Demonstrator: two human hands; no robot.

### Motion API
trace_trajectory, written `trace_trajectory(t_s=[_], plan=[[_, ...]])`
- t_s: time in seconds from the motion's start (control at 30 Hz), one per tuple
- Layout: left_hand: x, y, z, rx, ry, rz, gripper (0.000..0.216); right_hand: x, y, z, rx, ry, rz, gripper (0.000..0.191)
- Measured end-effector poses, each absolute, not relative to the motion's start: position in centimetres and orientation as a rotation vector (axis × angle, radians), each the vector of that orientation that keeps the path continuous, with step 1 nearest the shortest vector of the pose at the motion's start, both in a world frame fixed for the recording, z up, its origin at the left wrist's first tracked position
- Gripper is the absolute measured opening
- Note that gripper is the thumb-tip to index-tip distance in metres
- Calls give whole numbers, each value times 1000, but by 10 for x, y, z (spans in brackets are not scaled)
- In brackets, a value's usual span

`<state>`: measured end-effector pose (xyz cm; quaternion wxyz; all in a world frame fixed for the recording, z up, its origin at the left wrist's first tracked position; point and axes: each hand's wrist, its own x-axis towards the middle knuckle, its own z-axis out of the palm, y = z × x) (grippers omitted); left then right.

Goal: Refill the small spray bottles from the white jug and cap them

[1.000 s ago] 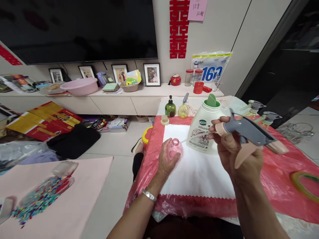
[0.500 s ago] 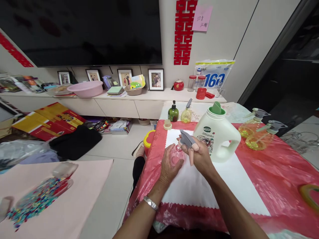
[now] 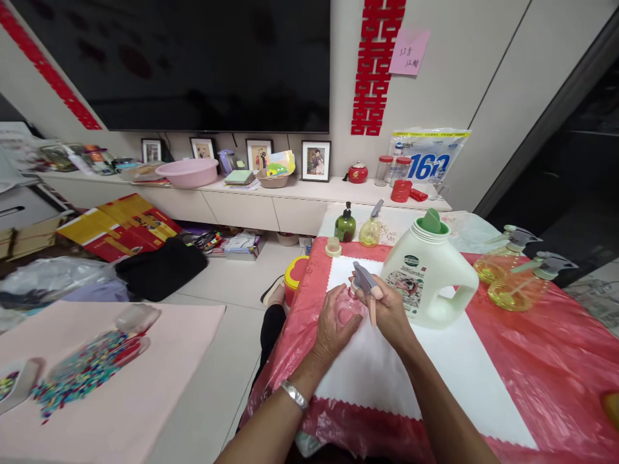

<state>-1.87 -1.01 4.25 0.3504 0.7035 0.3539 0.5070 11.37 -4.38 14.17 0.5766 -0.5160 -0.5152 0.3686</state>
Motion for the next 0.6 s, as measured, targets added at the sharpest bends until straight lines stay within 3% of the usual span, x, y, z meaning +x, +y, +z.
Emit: trace_trajectory(t_s=[0.37,0.6], plan=[[-19,-12,48,1798,881,1285,68,117,-37,134,-1077,-1022,975,43],[-18,-11,49,1789,857,1283,71,118,-39,123,-1135,-1066,1011,39]])
